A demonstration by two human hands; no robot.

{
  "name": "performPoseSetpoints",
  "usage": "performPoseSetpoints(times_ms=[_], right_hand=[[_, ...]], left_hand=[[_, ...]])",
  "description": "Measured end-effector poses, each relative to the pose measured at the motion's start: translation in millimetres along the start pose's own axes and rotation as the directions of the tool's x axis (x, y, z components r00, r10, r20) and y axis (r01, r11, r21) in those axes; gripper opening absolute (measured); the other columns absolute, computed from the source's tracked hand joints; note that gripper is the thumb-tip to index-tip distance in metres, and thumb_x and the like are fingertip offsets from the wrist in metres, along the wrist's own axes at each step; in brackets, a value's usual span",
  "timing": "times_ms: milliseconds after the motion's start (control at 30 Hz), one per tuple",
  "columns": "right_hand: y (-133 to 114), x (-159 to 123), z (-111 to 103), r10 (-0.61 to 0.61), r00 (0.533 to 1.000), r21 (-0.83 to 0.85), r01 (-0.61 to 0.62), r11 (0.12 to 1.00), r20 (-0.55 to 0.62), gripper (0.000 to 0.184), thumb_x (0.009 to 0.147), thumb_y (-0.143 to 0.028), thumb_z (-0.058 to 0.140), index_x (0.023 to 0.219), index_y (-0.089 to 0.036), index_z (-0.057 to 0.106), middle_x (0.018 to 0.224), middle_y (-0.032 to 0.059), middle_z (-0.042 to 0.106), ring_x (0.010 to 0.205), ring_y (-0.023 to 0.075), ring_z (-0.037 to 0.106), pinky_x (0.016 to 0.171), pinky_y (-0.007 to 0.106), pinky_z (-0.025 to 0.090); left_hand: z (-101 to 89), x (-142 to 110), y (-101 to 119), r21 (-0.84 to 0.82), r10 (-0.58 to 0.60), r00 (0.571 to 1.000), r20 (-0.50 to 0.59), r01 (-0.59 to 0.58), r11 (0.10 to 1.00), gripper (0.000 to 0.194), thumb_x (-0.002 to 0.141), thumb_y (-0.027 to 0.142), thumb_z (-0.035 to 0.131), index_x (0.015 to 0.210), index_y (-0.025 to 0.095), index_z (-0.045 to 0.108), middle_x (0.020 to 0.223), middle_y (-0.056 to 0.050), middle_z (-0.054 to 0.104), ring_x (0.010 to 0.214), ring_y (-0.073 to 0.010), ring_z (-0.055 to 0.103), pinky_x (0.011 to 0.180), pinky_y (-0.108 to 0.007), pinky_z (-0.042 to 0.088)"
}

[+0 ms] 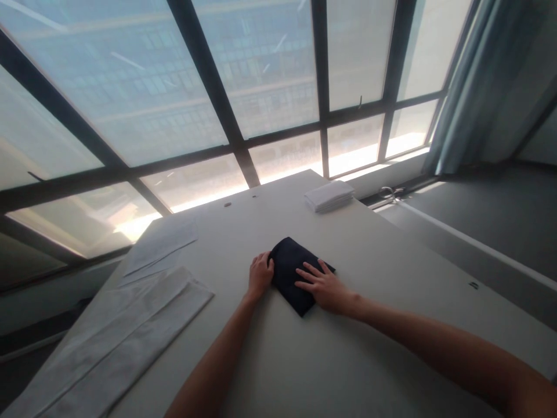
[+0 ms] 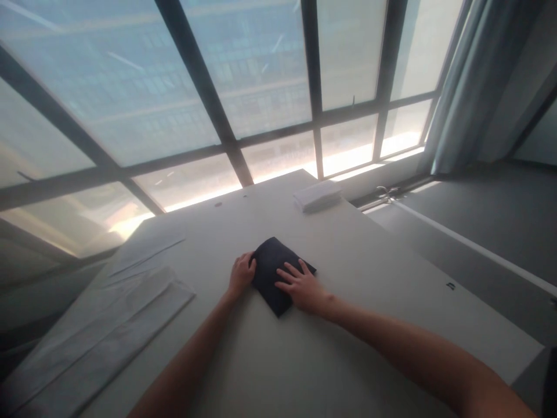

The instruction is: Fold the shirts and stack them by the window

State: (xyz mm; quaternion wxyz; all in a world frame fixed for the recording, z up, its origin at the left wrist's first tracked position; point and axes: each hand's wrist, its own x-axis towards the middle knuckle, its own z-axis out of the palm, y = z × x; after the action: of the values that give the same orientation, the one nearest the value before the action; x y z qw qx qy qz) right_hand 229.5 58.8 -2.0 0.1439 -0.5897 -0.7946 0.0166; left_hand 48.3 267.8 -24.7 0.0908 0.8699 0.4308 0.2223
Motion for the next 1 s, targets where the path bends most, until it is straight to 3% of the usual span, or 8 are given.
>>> performPoseSetpoints(times_ms=[133, 233, 300, 367, 467, 600, 733, 1000], right_hand=[[64, -16, -14, 0.032, 0.999, -0.124, -0.034, 0.992, -0.019, 0.060, 0.089, -0.006, 0.048, 0.144, -0.029, 0.054, 0.160, 0.0080, 0.036, 0.150, 0.0291, 0.024, 0.119, 0.060, 0.014], [97, -29, -19, 0.189, 0.973, -0.117, -0.204, 0.972, -0.130, 0.060, 0.086, 0.000, 0.046, 0.141, -0.021, 0.057, 0.158, 0.0131, 0.038, 0.147, 0.0291, 0.031, 0.120, 0.053, 0.018], [106, -34, -19, 0.384, 0.883, 0.031, -0.391, 0.920, -0.268, 0.057, 0.087, -0.001, 0.042, 0.139, -0.016, 0.059, 0.153, 0.0147, 0.045, 0.143, 0.0280, 0.039, 0.119, 0.046, 0.026], [107, -35, -18, 0.622, 0.717, 0.309, -0.542, 0.781, -0.314, 0.055, 0.087, -0.003, 0.042, 0.137, -0.014, 0.060, 0.145, 0.0147, 0.055, 0.135, 0.0263, 0.049, 0.114, 0.039, 0.035], [99, -29, -19, 0.835, 0.534, 0.674, -0.568, 0.473, -0.135, 0.052, 0.081, -0.005, 0.049, 0.130, -0.013, 0.065, 0.129, 0.0133, 0.067, 0.117, 0.0240, 0.063, 0.103, 0.031, 0.047], [91, -20, -27, 0.831, 0.541, 0.864, -0.473, 0.171, 0.131, 0.035, 0.079, -0.010, 0.056, 0.111, -0.015, 0.070, 0.101, 0.0080, 0.075, 0.088, 0.0193, 0.071, 0.076, 0.025, 0.056], [92, -18, -35, 0.806, 0.470, 0.868, -0.485, -0.105, 0.360, 0.013, 0.082, -0.025, 0.069, 0.092, -0.017, 0.069, 0.076, 0.0045, 0.070, 0.062, 0.0152, 0.065, 0.056, 0.024, 0.052], [91, -30, -34, 0.750, 0.508, 0.803, -0.594, -0.051, 0.424, 0.018, 0.077, -0.032, 0.078, 0.079, -0.015, 0.071, 0.062, 0.0038, 0.066, 0.052, 0.0136, 0.056, 0.048, 0.023, 0.044]], left_hand=[[1.2, -19, 10, -0.042, -0.021, 1.000, -0.011, 0.021, 0.999, 0.040, 0.094, 0.029, 0.051, 0.131, 0.015, 0.060, 0.127, -0.013, 0.065, 0.122, -0.0285, 0.056, 0.108, -0.043, 0.042], [3.2, -28, 22, -0.167, -0.060, 0.998, 0.005, 0.060, 0.984, 0.046, 0.092, 0.027, 0.057, 0.135, 0.013, 0.055, 0.128, -0.014, 0.064, 0.119, -0.0262, 0.059, 0.106, -0.040, 0.045], [1.7, -30, 29, -0.277, -0.112, 0.992, 0.067, 0.126, 0.952, 0.051, 0.090, 0.023, 0.059, 0.139, 0.012, 0.051, 0.125, -0.015, 0.066, 0.110, -0.0233, 0.066, 0.099, -0.037, 0.050], [-3.1, -29, 33, -0.361, -0.177, 0.973, 0.148, 0.220, 0.906, 0.054, 0.089, 0.020, 0.060, 0.141, 0.012, 0.049, 0.121, -0.014, 0.069, 0.099, -0.0203, 0.070, 0.089, -0.032, 0.054], [-14.0, -25, 33, -0.365, -0.275, 0.931, 0.242, 0.349, 0.863, 0.051, 0.089, 0.021, 0.061, 0.138, 0.009, 0.051, 0.112, -0.014, 0.072, 0.090, -0.0192, 0.072, 0.078, -0.028, 0.055], [-25.2, -22, 31, -0.305, -0.318, 0.882, 0.348, 0.427, 0.851, 0.042, 0.087, 0.029, 0.063, 0.121, 0.005, 0.063, 0.098, -0.015, 0.075, 0.081, -0.0215, 0.070, 0.070, -0.028, 0.051], [-30.0, -25, 37, -0.359, -0.245, 0.884, 0.398, 0.396, 0.845, 0.033, 0.083, 0.037, 0.064, 0.099, 0.009, 0.071, 0.085, -0.009, 0.074, 0.076, -0.0213, 0.067, 0.067, -0.028, 0.046], [-31.1, -30, 51, -0.272, -0.118, 0.903, 0.413, 0.247, 0.930, 0.030, 0.087, 0.039, 0.057, 0.079, 0.012, 0.070, 0.076, -0.005, 0.067, 0.074, -0.0198, 0.060, 0.066, -0.028, 0.040]])
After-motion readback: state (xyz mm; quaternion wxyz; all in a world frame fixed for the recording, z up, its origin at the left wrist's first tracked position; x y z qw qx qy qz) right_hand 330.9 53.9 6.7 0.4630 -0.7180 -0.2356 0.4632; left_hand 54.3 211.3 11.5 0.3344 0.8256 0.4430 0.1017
